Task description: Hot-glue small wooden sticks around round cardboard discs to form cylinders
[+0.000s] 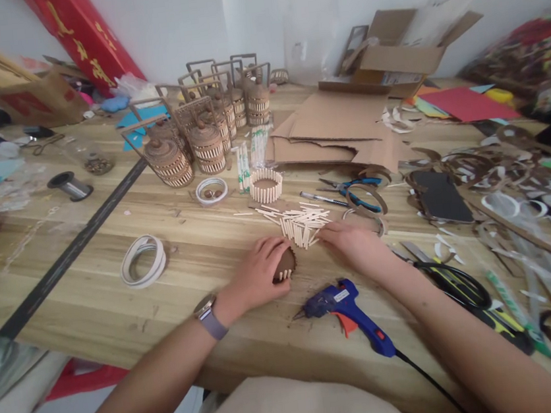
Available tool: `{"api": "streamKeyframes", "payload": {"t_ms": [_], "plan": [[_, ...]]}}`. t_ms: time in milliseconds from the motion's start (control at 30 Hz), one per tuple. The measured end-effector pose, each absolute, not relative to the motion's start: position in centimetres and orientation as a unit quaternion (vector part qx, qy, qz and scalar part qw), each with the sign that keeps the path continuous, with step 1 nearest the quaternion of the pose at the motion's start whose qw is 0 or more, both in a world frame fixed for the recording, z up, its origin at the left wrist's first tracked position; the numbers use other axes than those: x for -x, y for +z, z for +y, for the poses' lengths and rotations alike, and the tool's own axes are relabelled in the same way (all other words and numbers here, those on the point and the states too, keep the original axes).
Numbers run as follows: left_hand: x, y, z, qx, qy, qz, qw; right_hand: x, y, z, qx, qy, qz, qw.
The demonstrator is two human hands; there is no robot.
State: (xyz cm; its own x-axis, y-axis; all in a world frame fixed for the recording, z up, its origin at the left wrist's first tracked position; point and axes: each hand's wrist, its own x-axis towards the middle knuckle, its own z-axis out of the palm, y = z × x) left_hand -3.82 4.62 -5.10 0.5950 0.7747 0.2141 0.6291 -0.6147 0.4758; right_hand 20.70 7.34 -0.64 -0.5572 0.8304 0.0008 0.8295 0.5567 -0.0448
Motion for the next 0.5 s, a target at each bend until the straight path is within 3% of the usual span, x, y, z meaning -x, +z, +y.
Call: {"api": "streamKeyframes", "payload": {"t_ms": [500], "plan": [[3.8,-5.1,4.6,-0.875,0.207,0.394,0.188,-19.8,-1.4,6.8,0.467,0.015,-0.881,-0.069]]}}
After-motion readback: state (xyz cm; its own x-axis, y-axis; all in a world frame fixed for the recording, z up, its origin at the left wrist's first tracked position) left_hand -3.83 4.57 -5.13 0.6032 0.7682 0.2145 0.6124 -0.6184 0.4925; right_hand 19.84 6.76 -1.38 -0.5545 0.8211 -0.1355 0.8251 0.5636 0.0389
